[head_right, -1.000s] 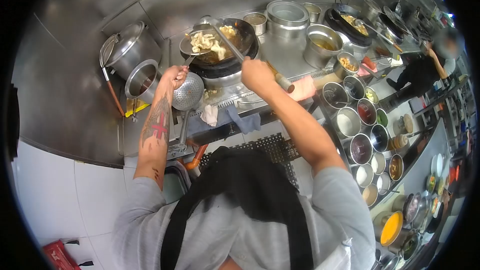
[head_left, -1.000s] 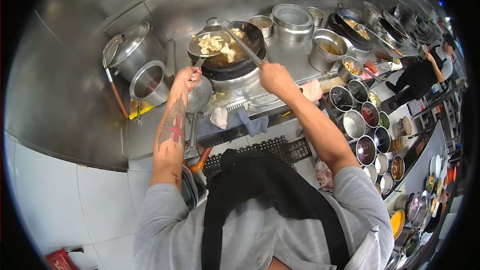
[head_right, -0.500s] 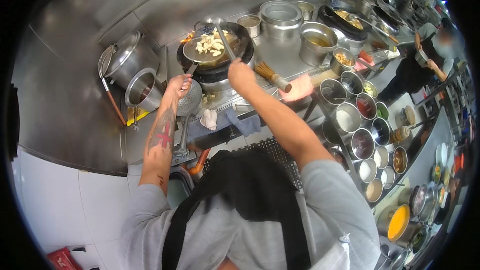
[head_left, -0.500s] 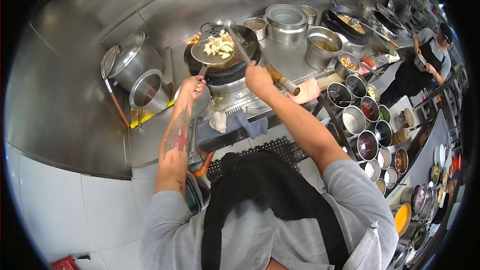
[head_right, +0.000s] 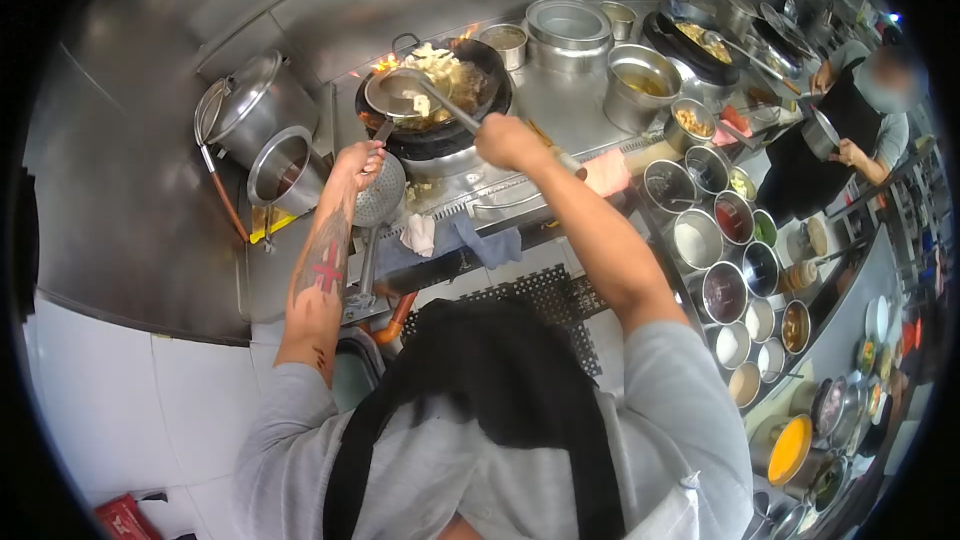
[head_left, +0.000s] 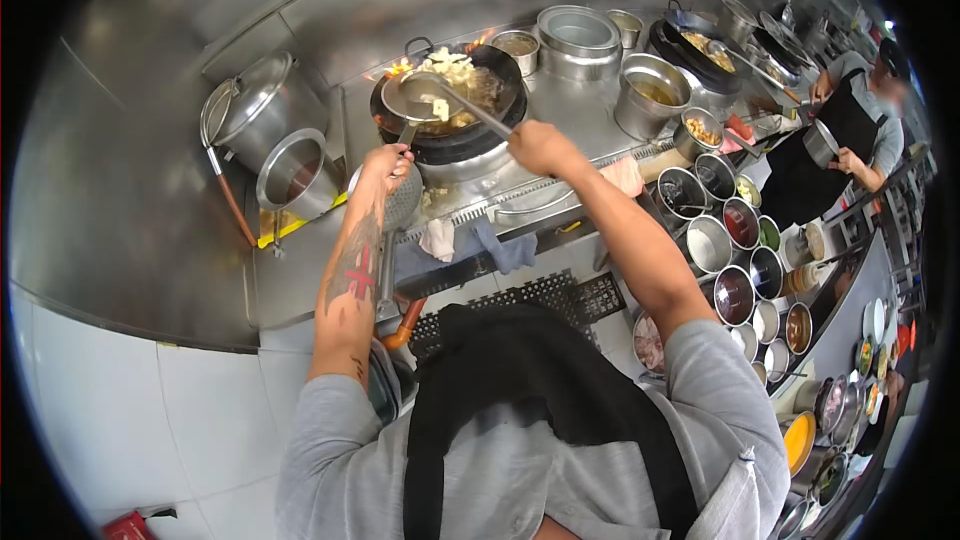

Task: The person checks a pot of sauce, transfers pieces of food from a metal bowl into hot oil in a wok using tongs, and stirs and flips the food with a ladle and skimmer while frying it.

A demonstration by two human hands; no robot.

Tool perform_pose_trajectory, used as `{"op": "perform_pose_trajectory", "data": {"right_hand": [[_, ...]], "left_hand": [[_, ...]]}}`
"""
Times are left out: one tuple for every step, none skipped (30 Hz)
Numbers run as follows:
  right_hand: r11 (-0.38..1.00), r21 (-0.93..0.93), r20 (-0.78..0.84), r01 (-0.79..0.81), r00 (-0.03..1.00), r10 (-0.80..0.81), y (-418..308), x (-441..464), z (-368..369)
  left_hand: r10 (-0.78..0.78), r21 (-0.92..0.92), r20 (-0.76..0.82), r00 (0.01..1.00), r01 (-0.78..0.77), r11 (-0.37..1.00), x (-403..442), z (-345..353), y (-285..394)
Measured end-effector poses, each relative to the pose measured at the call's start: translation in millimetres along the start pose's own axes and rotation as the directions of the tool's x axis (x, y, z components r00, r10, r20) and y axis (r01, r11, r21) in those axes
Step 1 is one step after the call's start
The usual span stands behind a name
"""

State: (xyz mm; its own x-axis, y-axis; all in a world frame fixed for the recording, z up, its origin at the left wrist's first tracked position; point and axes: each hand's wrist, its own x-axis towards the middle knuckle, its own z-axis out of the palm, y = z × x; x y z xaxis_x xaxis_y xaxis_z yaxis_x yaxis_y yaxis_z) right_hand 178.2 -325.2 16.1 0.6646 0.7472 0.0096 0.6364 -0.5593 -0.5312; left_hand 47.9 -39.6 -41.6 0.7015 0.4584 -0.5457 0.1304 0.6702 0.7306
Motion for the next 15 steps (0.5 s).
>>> {"op": "perform_pose_trajectory", "data": {"right_hand": [[1.0,-0.004,0.003,0.009,1.0,-0.009,3.1,-1.9,-3.0],[0.995,0.094,-0.025,-0.038,0.999,0.04,-1.2,-10.4,-11.8],[0.977,0.192,-0.051,-0.088,0.994,0.099,-4.0,-15.9,-18.3],[0.971,0.206,-0.138,-0.122,0.979,0.153,4.1,-8.7,-0.7],[0.97,0.207,-0.148,-0.127,0.976,0.159,5.6,2.4,22.8],[0.969,0.161,-0.225,-0.19,0.948,0.223,1.2,15.5,49.9],[0.959,0.12,-0.302,-0.256,0.911,0.281,-2.8,21.8,64.1],[0.957,0.125,-0.301,-0.261,0.909,0.287,-3.5,24.8,64.5],[0.939,0.254,-0.067,-0.231,0.965,0.255,-4.0,34.0,57.9],[0.897,0.379,0.162,-0.226,0.971,0.176,-4.0,40.3,53.0],[0.897,0.376,0.174,-0.23,0.969,0.175,0.3,36.9,54.7],[0.914,0.364,0.101,-0.177,0.983,0.15,6.8,34.6,53.1],[0.93,0.348,0.014,-0.116,0.993,0.119,9.3,37.9,45.5],[0.958,0.269,-0.046,-0.099,0.992,0.115,-0.8,20.3,31.9],[0.958,0.271,-0.045,-0.097,0.993,0.113,-6.2,2.3,23.4]], "left_hand": [[-0.008,0.004,-0.02,1.0,0.008,1.0,3.8,-4.9,1.3],[-0.001,0.002,-0.02,1.0,0.001,1.0,0.8,-7.0,4.0],[0.015,0.006,-0.028,0.999,-0.015,1.0,-2.4,-8.0,2.0],[0.028,0.014,-0.034,0.999,-0.027,1.0,-4.0,-5.6,-0.1],[0.028,0.021,-0.024,0.999,-0.027,0.999,-1.8,-2.1,1.5],[0.005,0.04,0.02,1.0,-0.006,0.999,0.2,-1.7,2.8],[-0.019,0.061,0.06,0.998,0.015,0.998,1.3,-1.9,3.6],[-0.024,0.067,0.06,0.998,0.02,0.998,-4.4,4.7,1.4],[0.027,0.116,0.004,1.0,-0.027,0.993,-10.4,18.2,1.1],[0.081,0.164,-0.051,0.995,-0.072,0.984,-17.3,29.6,3.1],[0.074,0.158,-0.06,0.995,-0.064,0.985,-8.0,21.9,0.1],[0.056,0.168,-0.078,0.995,-0.043,0.985,9.8,7.4,1.1],[0.049,0.182,-0.087,0.995,-0.032,0.983,24.6,-4.5,9.7],[0.036,0.193,-0.036,0.999,-0.028,0.981,28.6,-19.1,15.6],[0.038,0.194,-0.038,0.999,-0.03,0.981,26.5,-25.4,22.0]]}}
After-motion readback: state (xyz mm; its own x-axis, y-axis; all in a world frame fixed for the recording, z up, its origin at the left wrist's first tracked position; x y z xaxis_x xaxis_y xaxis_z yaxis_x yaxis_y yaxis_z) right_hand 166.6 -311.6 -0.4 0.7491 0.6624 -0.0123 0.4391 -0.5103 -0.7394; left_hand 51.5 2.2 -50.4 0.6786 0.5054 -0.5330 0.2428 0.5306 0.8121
